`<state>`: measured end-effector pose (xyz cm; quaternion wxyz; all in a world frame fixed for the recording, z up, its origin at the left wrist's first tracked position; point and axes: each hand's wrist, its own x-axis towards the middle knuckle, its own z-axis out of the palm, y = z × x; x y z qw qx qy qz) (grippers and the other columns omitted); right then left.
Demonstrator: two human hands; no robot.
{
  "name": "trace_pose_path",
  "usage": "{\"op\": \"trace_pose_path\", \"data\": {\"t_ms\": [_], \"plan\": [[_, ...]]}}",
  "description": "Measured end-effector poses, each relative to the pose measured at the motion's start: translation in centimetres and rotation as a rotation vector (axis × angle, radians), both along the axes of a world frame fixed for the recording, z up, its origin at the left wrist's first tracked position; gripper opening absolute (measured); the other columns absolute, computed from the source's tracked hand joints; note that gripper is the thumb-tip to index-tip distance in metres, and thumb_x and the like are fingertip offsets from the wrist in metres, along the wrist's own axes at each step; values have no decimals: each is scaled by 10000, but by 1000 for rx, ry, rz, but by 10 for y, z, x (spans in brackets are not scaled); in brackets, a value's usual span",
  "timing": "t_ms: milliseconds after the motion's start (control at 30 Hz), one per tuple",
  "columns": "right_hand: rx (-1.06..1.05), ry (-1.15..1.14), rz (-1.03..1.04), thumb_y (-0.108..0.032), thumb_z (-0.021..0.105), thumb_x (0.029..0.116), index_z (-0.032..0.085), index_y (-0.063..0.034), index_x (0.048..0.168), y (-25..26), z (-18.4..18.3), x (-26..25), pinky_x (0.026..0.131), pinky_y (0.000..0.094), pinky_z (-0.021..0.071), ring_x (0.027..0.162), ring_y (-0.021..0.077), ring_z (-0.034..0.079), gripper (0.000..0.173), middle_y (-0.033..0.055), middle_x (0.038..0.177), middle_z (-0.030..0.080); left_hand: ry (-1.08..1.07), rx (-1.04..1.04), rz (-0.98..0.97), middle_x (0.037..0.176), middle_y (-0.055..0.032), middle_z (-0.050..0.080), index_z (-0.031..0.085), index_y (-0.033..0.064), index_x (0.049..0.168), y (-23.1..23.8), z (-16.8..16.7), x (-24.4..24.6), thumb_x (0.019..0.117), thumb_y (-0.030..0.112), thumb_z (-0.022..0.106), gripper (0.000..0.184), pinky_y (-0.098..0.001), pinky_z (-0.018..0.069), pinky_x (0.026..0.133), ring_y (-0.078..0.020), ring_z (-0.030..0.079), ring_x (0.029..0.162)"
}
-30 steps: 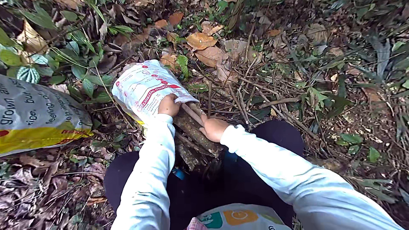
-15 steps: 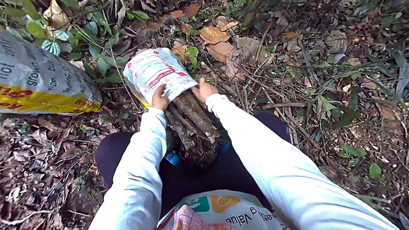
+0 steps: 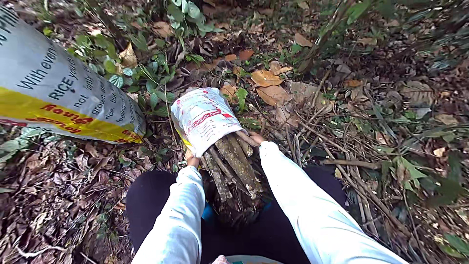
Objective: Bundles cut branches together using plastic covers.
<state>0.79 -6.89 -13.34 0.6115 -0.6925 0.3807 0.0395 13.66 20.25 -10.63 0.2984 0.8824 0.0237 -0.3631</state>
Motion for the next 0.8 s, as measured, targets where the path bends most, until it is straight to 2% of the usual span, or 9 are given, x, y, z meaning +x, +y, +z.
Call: {"op": "trace_pose_path", "data": {"t_ms": [67, 200, 267, 333, 400, 500, 567, 633, 800], "plan": [[78, -67, -103, -170, 495, 1102, 440, 49, 1512, 8, -3, 2, 1199, 429, 351, 1423, 334, 480, 468, 270, 1520, 492, 46, -93, 141, 1383, -325, 538, 520, -132, 1361, 5, -7, -8, 999, 7, 569, 390, -520, 429, 1037, -381, 543, 1238], [42, -54, -186, -198, 537, 1090, 504, 57, 1448, 18, 0, 8, 1168, 412, 400, 1361, 312, 548, 440, 264, 1444, 566, -38, -501, 434, 1231, -269, 544, 498, -98, 1324, 13, -14, -42, 969, -38, 501, 360, -460, 445, 880, -287, 513, 1019], [-19, -15, -172, -219, 530, 1094, 512, 52, 1446, 18, -5, 12, 1181, 446, 389, 1379, 338, 533, 444, 268, 1452, 561, -59, -638, 549, 1302, -274, 549, 491, -100, 1339, 13, -25, -49, 1060, 77, 494, 331, -443, 461, 952, -276, 543, 1100], [-61, -4, -162, -228, 522, 1097, 525, 56, 1435, 12, -15, 14, 1185, 473, 375, 1386, 362, 521, 441, 277, 1452, 558, -114, -713, 628, 1233, -248, 566, 507, -100, 1287, 5, -34, -51, 1089, 128, 483, 303, -409, 479, 939, -238, 556, 1045], [-86, -19, -191, -231, 521, 1097, 554, 63, 1401, 6, -30, 17, 1164, 505, 394, 1356, 389, 541, 424, 291, 1420, 576, -213, -730, 668, 1035, -159, 573, 538, -74, 1137, -6, -34, -51, 1088, 109, 480, 198, -341, 490, 856, -158, 549, 906], [-100, -3, -225, -192, 524, 1093, 576, 76, 1349, 5, -32, 20, 1128, 548, 417, 1317, 421, 559, 374, 315, 1373, 592, -293, -629, 684, 975, -150, 583, 569, -66, 1036, -17, -14, -40, 1096, 129, 497, 216, -344, 480, 847, -157, 554, 885], [-140, 3, -261, -144, 574, 1065, 622, 106, 1197, 1, -29, 23, 1051, 566, 453, 1209, 424, 600, 287, 326, 1252, 630, -312, -606, 668, 1036, -184, 627, 604, -91, 1102, -21, 1, -33, 1098, 125, 498, 241, -340, 489, 888, -163, 587, 933], [-191, 23, -231, -133, 603, 1048, 628, 119, 1136, -3, -21, 22, 1022, 570, 462, 1168, 425, 611, 268, 329, 1204, 639, -324, -615, 640, 1103, -210, 655, 619, -108, 1188, -23, 13, -27, 1096, 115, 499, 269, -336, 493, 919, -164, 607, 970], [-298, 44, -163, -183, 660, 1015, 647, 127, 1122, -16, 30, 26, 1026, 605, 461, 1162, 440, 622, 329, 327, 1193, 653, -400, -689, 519, 794, -65, 585, 620, -47, 965, -24, 61, -5, 1063, 134, 552, 218, -302, 507, 715, -93, 564, 715]]}}
